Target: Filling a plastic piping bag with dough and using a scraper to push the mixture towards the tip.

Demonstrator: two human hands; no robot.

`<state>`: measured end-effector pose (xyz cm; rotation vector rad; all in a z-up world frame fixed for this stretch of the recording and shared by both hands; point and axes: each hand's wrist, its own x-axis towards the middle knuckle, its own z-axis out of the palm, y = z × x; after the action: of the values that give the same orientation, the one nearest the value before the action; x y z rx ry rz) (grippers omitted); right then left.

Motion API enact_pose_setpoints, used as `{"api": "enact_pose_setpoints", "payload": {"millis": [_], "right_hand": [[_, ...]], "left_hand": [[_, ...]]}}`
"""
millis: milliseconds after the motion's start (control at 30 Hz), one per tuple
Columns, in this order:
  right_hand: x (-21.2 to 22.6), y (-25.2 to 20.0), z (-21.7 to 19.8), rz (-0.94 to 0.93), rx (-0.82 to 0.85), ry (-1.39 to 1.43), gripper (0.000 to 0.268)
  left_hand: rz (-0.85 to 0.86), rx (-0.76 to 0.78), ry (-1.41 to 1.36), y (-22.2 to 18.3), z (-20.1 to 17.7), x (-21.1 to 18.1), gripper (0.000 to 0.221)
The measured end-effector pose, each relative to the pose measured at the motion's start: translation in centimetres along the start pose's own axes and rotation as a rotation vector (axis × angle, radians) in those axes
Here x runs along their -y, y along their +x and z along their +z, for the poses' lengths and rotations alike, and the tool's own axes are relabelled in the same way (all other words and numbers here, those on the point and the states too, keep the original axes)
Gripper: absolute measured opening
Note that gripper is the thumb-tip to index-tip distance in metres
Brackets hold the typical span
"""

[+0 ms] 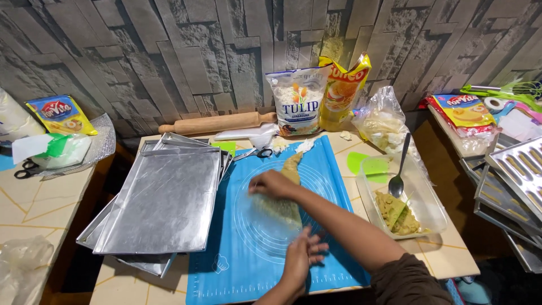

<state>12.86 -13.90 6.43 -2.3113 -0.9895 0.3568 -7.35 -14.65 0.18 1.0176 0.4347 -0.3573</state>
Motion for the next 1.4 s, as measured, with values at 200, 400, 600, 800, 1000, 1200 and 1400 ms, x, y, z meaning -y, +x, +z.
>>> {"api": "enact_pose_setpoints", "payload": {"millis": [200, 400, 600, 800, 1000, 1200, 1400], "right_hand": [[0.5, -0.9, -1.0, 0.03, -0.122, 0.161, 0.03], [-3.0, -3.0, 0.3, -0.067, -0.119, -0.161, 0.035], [-4.7, -5.1, -1.8, -0.169, -0.009, -0.06, 0.03], [-8.7, -6.7, -5.7, 0.622, -0.532, -0.059, 0.045], [-11.3, -8.5, -5.9, 1.031, -0.488, -0.068, 0.061], [-15.2, -9.3, -5.7, 1.064, -0.565, -0.153, 0.057], [-14.0, -9.8, -5.8, 1.145, -0.594, -0.088, 0.063]], "left_hand": [[0.031, 0.449, 0.528, -5.8, -2.0, -4.2, 0.035], [0.743, -0.092, 1.061, -2.5, -6.0, -12.1, 0.033], [0.485, -0.079, 1.055, 2.1, -10.4, -11.8, 0.027], [0.272, -0.036, 0.975, 1.8, -10.5, -9.8, 0.022], [0.188, 0.001, 1.029, 1.0, -10.3, -10.6, 0.021], [0.146, 0.023, 1.072, -0.1, -10.4, -11.9, 0.02], [0.103, 0.021, 1.099, -0.4, -10.4, -12.2, 0.018]]}}
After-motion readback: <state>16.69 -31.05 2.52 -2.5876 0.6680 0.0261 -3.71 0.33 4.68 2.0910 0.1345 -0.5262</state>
